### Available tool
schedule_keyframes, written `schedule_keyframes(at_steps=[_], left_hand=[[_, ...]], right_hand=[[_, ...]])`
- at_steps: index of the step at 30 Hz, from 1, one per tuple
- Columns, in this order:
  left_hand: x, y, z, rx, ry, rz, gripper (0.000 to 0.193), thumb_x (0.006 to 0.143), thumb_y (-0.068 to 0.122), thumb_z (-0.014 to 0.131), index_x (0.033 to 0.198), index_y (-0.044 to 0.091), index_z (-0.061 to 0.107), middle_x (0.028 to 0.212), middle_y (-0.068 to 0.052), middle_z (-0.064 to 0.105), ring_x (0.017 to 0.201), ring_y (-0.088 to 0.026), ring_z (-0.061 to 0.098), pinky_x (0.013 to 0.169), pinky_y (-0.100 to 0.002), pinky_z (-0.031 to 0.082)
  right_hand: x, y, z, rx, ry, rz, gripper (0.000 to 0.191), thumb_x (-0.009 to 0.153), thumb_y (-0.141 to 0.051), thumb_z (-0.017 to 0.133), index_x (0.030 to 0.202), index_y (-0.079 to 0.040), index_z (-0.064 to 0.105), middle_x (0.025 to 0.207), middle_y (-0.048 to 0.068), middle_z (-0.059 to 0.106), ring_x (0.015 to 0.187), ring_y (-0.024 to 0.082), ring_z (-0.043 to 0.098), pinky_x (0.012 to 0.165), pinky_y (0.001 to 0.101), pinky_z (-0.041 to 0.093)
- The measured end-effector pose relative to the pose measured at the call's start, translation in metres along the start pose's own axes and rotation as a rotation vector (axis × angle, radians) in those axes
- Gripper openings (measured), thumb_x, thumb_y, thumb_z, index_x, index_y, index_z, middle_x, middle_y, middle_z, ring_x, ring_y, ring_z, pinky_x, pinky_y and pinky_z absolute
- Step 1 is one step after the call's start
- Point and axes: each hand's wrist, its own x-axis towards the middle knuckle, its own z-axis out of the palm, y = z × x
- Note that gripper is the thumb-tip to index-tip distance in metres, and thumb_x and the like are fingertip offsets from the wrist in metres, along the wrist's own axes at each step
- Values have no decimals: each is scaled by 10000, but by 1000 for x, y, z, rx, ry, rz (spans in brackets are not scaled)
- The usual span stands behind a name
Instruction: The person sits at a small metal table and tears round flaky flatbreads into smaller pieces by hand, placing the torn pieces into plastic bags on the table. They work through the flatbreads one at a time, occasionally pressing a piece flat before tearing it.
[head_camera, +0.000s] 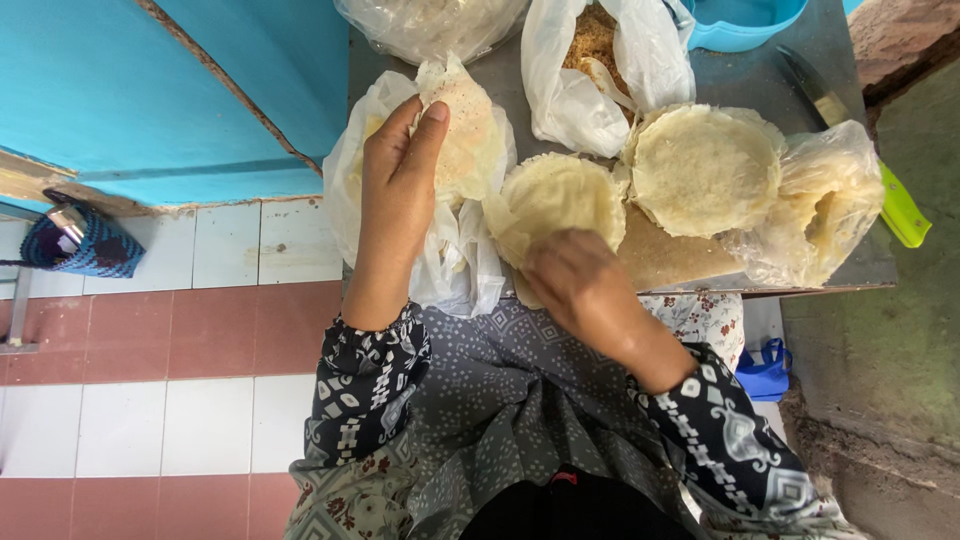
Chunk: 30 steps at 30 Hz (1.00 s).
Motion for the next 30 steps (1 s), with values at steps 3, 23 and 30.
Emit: schedule_keyframes(at_steps=[3,23,30], left_hand=[[0,-1,-4,-37,-3,-13,284,1087,248,585,1155,1,709,785,99,567,672,9,417,579,-203,344],[64,-16,-25,-591,-58,-206,316,994,198,673,1201,-35,622,1131,-126,730,1019,-232,737,885,-398,628],[87,-6,-9,-528,-32,-270,297,974,223,661,1190,19,655,1100,-88,736,986,-206,744,821,-403,640]], right_hand=[[-5,-11,-3,46,-45,50,165,919,-91,774,1039,3,710,1180,136,723,1090,280,659,958,413,536],[37,83,-28,1283,54,983,90,996,-53,610,1064,-40,667,1037,34,685,961,134,654,842,276,545],[54,95,-37,1346,-36,997,147,973,-61,650,1112,-18,663,1088,55,717,997,149,687,891,275,566]])
